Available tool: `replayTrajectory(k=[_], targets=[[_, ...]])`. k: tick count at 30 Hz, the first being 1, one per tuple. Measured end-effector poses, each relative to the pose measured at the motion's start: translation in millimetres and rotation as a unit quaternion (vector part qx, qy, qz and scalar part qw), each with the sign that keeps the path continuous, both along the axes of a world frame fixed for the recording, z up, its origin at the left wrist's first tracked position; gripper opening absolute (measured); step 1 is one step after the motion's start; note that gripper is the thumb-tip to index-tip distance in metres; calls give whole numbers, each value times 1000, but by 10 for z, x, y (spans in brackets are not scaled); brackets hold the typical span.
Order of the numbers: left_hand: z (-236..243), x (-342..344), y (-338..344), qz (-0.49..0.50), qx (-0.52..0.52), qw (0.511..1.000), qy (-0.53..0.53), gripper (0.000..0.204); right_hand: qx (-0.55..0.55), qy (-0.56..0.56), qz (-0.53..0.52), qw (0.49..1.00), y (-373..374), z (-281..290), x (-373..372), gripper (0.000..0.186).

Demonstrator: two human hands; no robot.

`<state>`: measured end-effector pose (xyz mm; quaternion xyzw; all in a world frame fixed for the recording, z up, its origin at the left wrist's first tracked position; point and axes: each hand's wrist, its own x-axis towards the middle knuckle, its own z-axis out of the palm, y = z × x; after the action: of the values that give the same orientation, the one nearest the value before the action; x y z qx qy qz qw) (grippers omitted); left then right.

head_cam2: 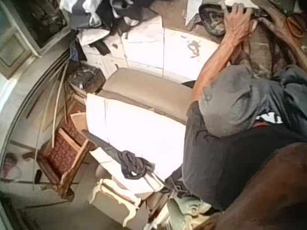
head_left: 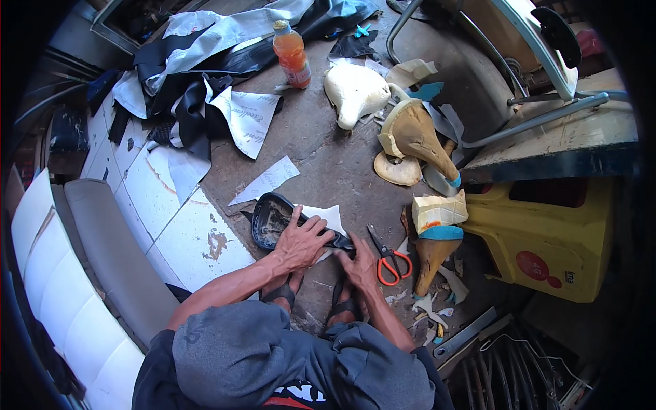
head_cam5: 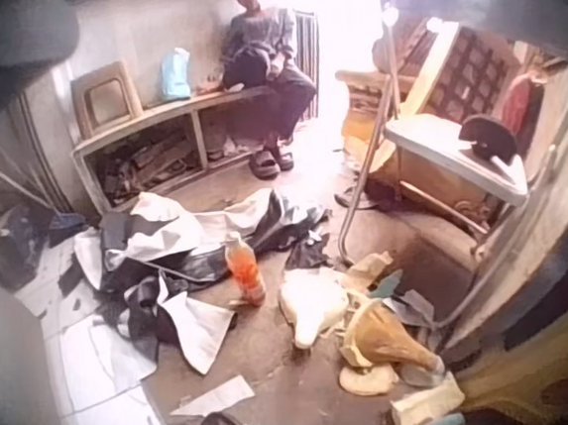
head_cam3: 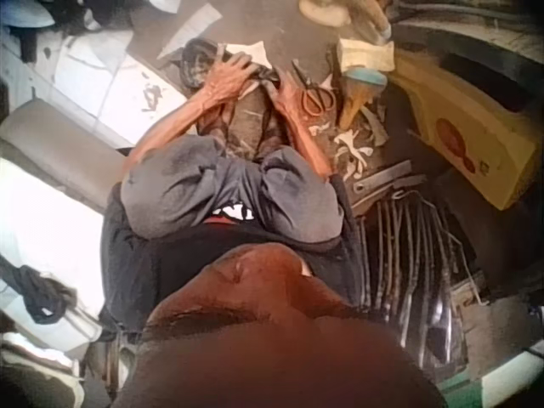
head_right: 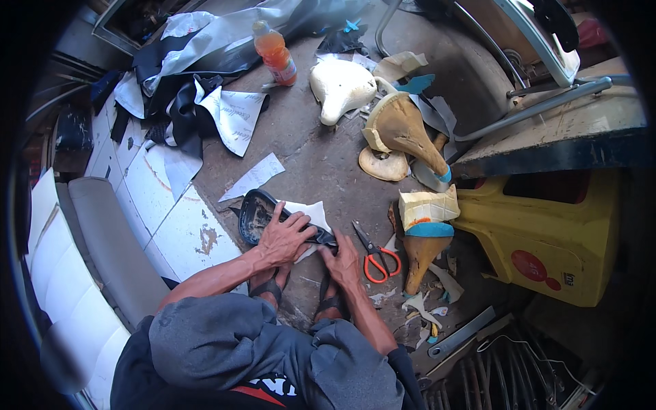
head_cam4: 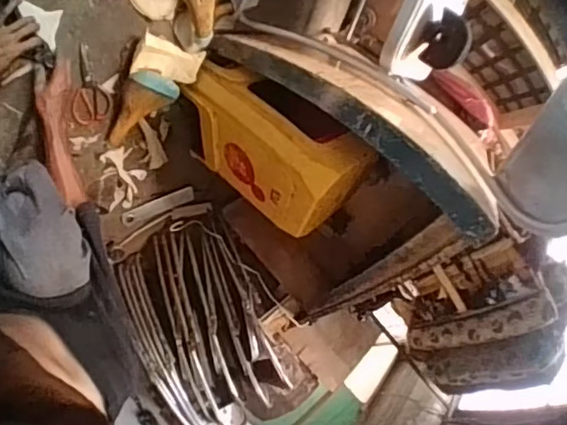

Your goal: The person covers a bike seat with black fabric, staples the edges using a pneumatic stapler, cuts the excess material with scissors, and wipes the seat surface with a white cloth.

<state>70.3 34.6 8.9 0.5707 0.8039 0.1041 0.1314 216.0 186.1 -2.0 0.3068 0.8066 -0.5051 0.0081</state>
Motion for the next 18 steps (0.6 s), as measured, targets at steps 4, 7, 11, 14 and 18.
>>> replayTrajectory(k=[4, 7, 11, 14, 18], targets=[[88, -8, 114, 17, -27, 999, -37, 41, -139, -79, -137, 978, 95, -186, 6, 31], [48, 51, 195, 72, 13, 996, -48, 33, -213, -129, -182, 951, 65, -69, -78, 31], [-96, 87, 225, 98, 15, 994, -52, 21, -55, -199, -165, 965, -67, -88, -136, 40], [-136, 105, 265, 128, 63, 989, -30, 12, -354, -197, -209, 890, -25, -121, -114, 33], [-190, 145, 210, 136, 110, 985, 10, 11, -373, -203, -211, 880, -48, 1, -161, 31]])
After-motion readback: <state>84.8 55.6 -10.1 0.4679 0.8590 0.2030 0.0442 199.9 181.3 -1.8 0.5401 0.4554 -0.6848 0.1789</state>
